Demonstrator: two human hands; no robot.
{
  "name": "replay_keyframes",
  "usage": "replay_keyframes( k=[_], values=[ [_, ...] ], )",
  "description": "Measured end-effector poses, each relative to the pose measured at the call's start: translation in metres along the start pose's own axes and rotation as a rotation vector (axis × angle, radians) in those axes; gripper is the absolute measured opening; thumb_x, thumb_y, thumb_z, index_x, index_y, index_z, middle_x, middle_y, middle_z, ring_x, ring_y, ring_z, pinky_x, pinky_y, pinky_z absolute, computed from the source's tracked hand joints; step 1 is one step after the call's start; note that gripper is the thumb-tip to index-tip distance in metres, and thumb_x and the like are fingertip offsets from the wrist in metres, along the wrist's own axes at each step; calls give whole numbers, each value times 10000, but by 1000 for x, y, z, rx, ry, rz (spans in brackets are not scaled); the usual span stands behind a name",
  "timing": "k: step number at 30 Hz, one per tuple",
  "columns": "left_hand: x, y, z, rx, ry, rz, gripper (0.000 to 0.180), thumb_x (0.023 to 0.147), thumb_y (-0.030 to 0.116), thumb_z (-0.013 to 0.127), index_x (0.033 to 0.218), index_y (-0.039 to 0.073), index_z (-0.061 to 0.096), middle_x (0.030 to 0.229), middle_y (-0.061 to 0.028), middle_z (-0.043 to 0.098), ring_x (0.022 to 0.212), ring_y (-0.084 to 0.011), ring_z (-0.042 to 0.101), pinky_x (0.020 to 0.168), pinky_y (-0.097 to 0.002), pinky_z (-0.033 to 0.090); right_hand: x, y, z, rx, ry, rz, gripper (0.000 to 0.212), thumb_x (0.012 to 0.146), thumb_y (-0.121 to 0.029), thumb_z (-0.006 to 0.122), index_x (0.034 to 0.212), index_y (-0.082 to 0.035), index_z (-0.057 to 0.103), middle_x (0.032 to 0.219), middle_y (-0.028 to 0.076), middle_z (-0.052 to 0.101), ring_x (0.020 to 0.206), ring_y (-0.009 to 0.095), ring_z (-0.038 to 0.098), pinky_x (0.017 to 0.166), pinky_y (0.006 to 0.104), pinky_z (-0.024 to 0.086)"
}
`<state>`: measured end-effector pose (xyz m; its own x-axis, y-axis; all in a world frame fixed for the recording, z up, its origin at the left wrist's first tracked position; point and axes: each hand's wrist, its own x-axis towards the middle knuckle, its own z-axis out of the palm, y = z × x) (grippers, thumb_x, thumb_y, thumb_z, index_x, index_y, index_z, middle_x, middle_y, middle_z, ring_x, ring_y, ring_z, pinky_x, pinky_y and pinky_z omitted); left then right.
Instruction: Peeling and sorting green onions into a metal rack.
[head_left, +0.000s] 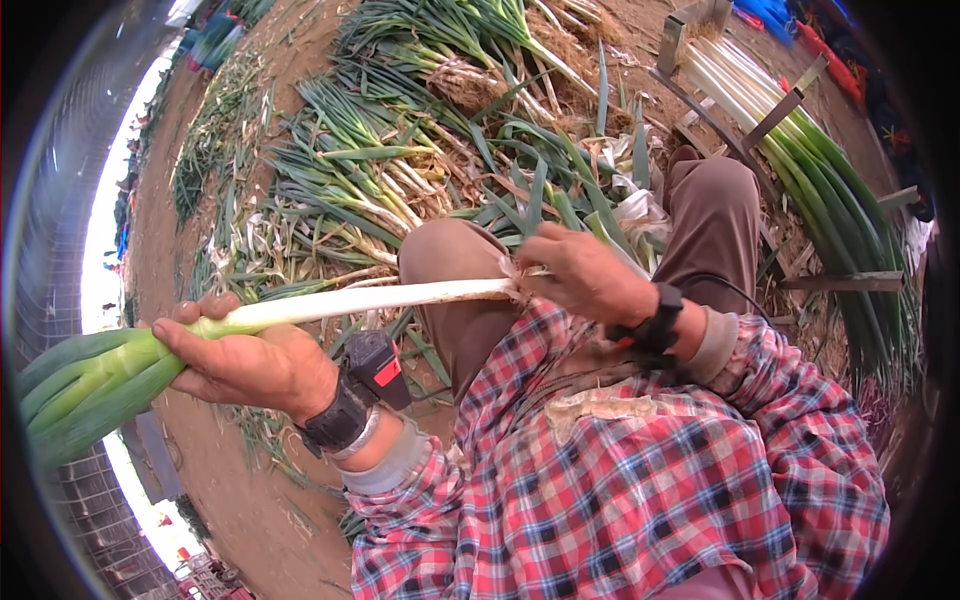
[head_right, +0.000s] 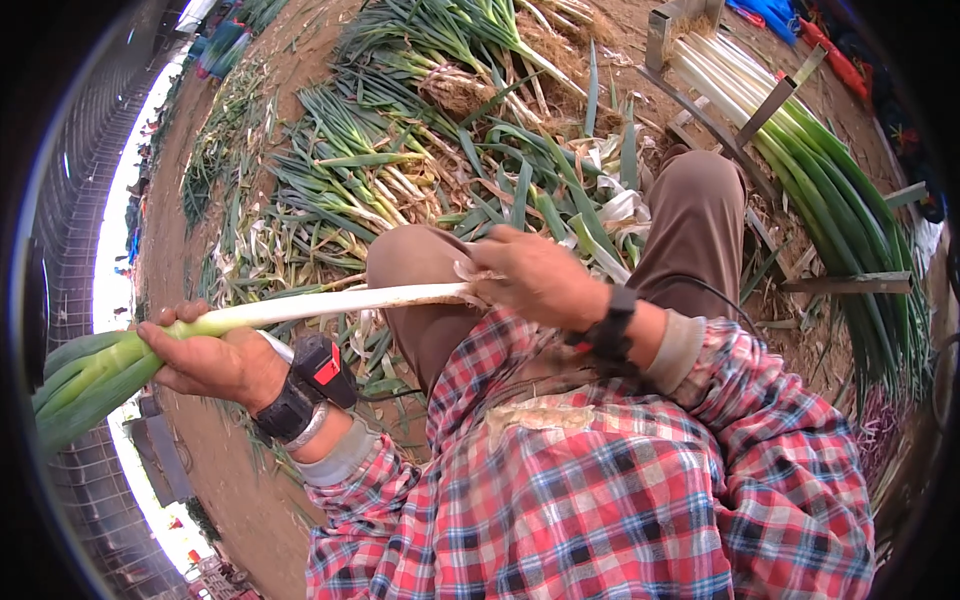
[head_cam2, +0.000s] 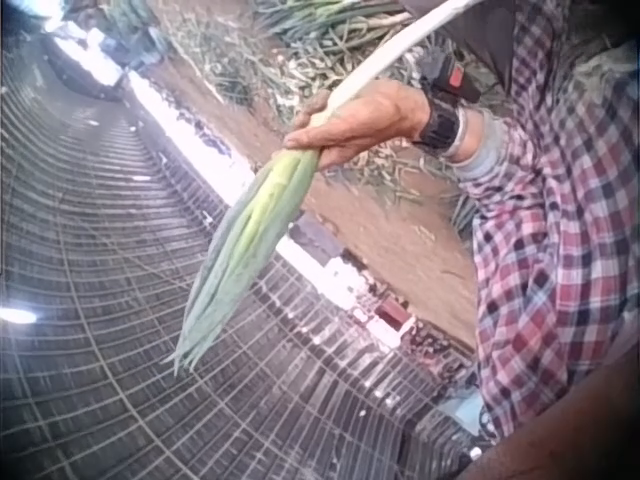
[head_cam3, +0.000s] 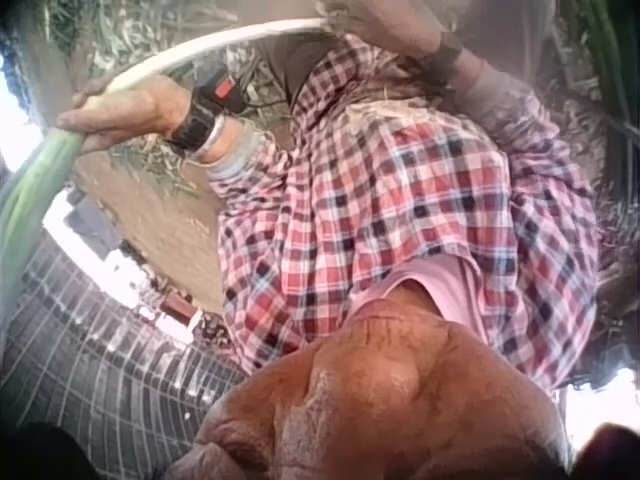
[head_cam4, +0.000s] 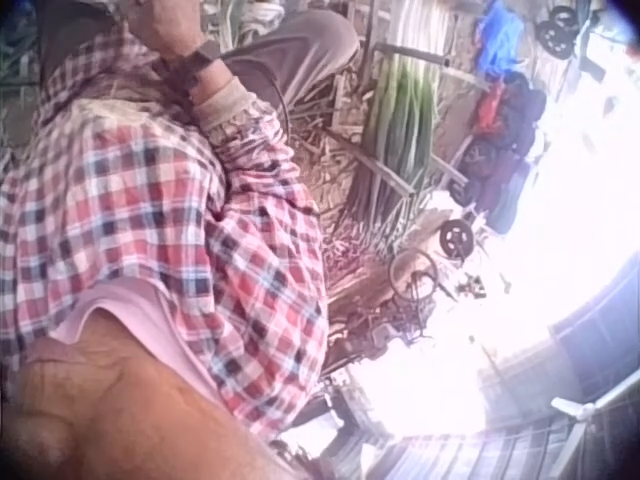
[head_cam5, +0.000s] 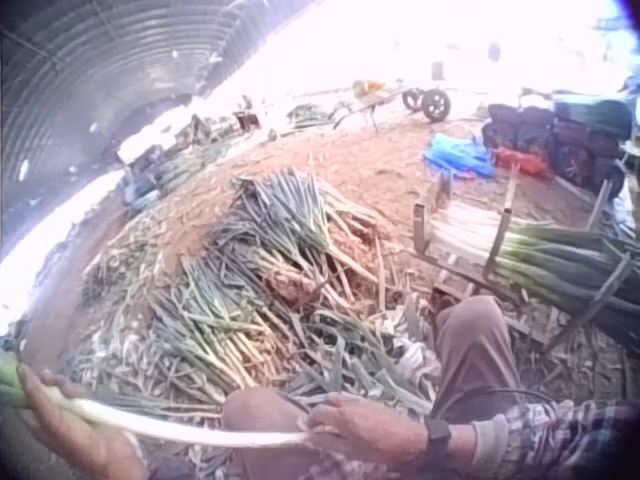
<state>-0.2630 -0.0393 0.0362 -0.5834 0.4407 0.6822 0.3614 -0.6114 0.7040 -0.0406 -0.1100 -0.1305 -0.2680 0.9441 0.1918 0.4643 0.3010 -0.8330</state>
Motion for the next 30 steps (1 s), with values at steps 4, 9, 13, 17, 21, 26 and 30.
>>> replay_keyframes(
  k=[4,9,13,17,21,26,30],
  values=[
    [-2,2,1,-246,-62,-130,373,974,313,519,1212,42,426,869,-66,491,706,-148,497,634,-299,450,37,-49,22,262,130,-60,138,820,-94,680,944,-51,638,854,109,550,751,266,577,652,366,459],
    [-5,11,2,-502,-145,-248,434,973,295,513,1302,31,409,921,-67,519,757,-159,528,679,-368,480,42,-48,34,245,242,-135,128,799,-45,684,907,-21,619,801,105,573,729,239,589,646,355,461],
    [-2,20,4,-623,-353,-443,488,997,291,463,1375,-2,367,908,-76,564,722,-138,548,723,-377,495,42,-42,21,414,121,-18,112,818,-47,673,897,-9,602,778,110,611,726,217,598,661,338,466],
    [-3,8,1,-380,-610,-222,422,992,239,480,1324,-12,411,810,-47,530,621,-114,514,580,-301,472,41,-37,15,440,24,12,101,844,-57,656,899,0,593,772,99,626,724,183,593,664,321,466],
    [-17,16,16,-419,-441,-103,341,959,129,563,1259,-11,480,691,14,410,523,-54,369,448,-196,296,40,-49,7,523,-55,-114,99,857,-70,646,902,0,592,774,87,610,724,169,582,658,319,460],
    [-20,16,20,-128,-267,-30,293,965,153,556,1200,-10,497,697,8,418,532,-64,377,462,-214,316,20,-35,-35,694,-473,-77,97,848,-91,640,890,-19,592,800,88,598,732,191,573,646,317,447],
    [-12,7,15,-63,-244,-21,310,968,194,552,1200,-4,495,721,-1,427,540,-76,391,474,-228,334,-14,22,-20,-497,-71,-126,135,811,-121,655,883,-30,586,855,104,566,755,269,578,648,350,450]
  ],
)
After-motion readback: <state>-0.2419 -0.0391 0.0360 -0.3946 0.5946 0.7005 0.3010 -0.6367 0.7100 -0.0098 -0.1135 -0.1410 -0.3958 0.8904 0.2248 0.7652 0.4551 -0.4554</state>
